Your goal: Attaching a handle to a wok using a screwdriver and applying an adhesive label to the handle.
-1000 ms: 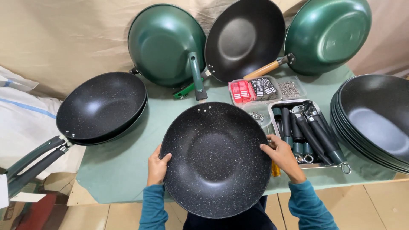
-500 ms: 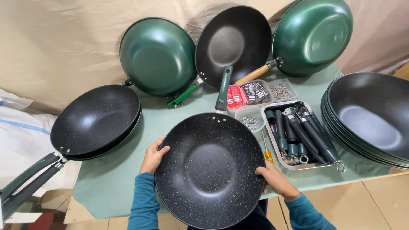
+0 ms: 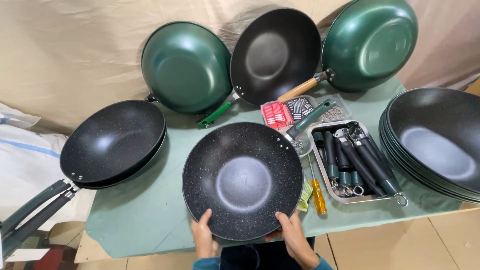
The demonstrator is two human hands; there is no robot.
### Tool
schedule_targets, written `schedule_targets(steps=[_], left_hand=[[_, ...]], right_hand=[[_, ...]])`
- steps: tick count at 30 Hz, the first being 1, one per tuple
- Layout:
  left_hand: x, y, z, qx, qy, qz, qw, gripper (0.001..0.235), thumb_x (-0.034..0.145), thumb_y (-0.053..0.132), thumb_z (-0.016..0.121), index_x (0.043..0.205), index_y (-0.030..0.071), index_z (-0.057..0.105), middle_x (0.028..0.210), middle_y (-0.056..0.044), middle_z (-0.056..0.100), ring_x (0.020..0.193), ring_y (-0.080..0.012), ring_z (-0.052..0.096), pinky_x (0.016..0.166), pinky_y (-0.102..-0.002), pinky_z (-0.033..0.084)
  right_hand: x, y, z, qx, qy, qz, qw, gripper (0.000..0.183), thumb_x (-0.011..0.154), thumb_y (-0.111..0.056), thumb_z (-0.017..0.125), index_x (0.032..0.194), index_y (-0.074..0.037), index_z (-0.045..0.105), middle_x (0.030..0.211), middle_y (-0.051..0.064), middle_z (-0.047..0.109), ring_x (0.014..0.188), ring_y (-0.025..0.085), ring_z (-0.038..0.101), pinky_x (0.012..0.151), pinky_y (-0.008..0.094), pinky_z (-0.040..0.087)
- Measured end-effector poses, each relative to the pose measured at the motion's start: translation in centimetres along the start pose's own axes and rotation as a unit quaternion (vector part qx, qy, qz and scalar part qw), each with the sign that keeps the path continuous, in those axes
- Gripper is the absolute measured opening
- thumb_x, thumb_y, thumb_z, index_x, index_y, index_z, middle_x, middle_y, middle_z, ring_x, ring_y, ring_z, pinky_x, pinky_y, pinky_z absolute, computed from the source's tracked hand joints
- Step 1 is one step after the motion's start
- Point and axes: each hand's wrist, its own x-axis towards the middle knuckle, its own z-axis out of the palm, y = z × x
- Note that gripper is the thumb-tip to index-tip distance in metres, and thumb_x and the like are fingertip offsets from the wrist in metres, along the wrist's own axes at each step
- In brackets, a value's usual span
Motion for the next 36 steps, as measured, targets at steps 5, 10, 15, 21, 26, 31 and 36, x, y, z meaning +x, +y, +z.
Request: schedule_targets(steps=[5,10,15,21,26,31,36], left_hand=[[-1.1,-6.4,-0.8,-0.064,0.01,-0.056,0.996,0.052,0.084,0.0,0.063,0.133,0.003,0.049,0.135,-0.018,0.061,0.116,-0.033,0.058,0.098,-0.046,0.049],[2.0,-6.7,-2.1,-0.077,-0.067,-0.057,0.993,0.041,0.082,-0.011,0.062,0.123,-0.006,0.061,0.115,-0.023,0.068,0.099,-0.0368,0.062,0.078,-0.052,0.054],[6.9,-5.4,-5.4,-0.043,-0.146,-0.081,0.985,0.029,0.079,-0.015,0.06,0.105,-0.004,0.064,0.1,-0.021,0.07,0.089,-0.0366,0.064,0.068,-0.054,0.057],[12.0,-3.7,-7.6,-0.001,-0.133,-0.079,0.988,0.031,0.071,-0.019,0.063,0.089,0.005,0.057,0.087,-0.015,0.068,0.079,-0.0314,0.065,0.058,-0.047,0.055],[12.6,-2.3,-7.6,0.021,-0.102,-0.084,0.991,0.036,0.072,-0.018,0.065,0.089,0.01,0.049,0.09,-0.014,0.067,0.081,-0.0308,0.065,0.061,-0.043,0.051],[13.1,-0.3,-7.3,0.037,-0.12,-0.065,0.99,0.019,0.074,-0.007,0.07,0.09,0.005,0.068,0.091,-0.012,0.073,0.084,-0.0266,0.067,0.066,-0.04,0.055],[9.4,3.6,-3.5,0.072,-0.069,-0.024,0.995,0.04,0.09,0.034,0.066,0.122,0.01,0.068,0.116,-0.007,0.072,0.1,-0.022,0.066,0.078,-0.037,0.055]], right_hand=[[-0.4,1.7,2.1,0.042,-0.031,-0.038,0.998,0.059,0.095,-0.013,0.048,0.149,-0.018,0.026,0.13,0.018,0.054,0.094,0.039,0.067,0.055,0.047,0.064],[-0.3,2.1,2.8,0.064,-0.057,-0.033,0.996,0.056,0.096,-0.015,0.051,0.146,-0.016,0.026,0.124,0.021,0.056,0.078,0.037,0.067,0.057,0.045,0.064],[2.9,2.1,0.9,-0.001,-0.082,-0.022,0.996,0.038,0.094,-0.033,0.061,0.116,-0.003,0.055,0.091,0.019,0.067,0.066,0.027,0.063,0.055,0.036,0.055],[8.0,-2.7,-0.5,-0.056,-0.049,-0.058,0.996,0.044,0.095,-0.032,0.057,0.131,-0.007,0.055,0.093,0.015,0.063,0.06,0.028,0.061,0.045,0.036,0.054],[8.6,-2.9,-0.3,-0.107,-0.039,-0.08,0.99,0.024,0.093,-0.012,0.051,0.112,0.0,0.058,0.083,0.018,0.059,0.058,0.031,0.06,0.045,0.039,0.056],[5.5,-1.7,0.7,-0.095,-0.049,-0.077,0.991,0.044,0.093,-0.01,0.047,0.137,-0.004,0.054,0.11,0.017,0.063,0.077,0.033,0.068,0.052,0.041,0.062],[4.3,0.8,2.0,-0.006,-0.057,-0.085,0.995,0.057,0.095,-0.007,0.048,0.151,-0.011,0.038,0.124,0.015,0.06,0.093,0.03,0.064,0.061,0.043,0.065]])
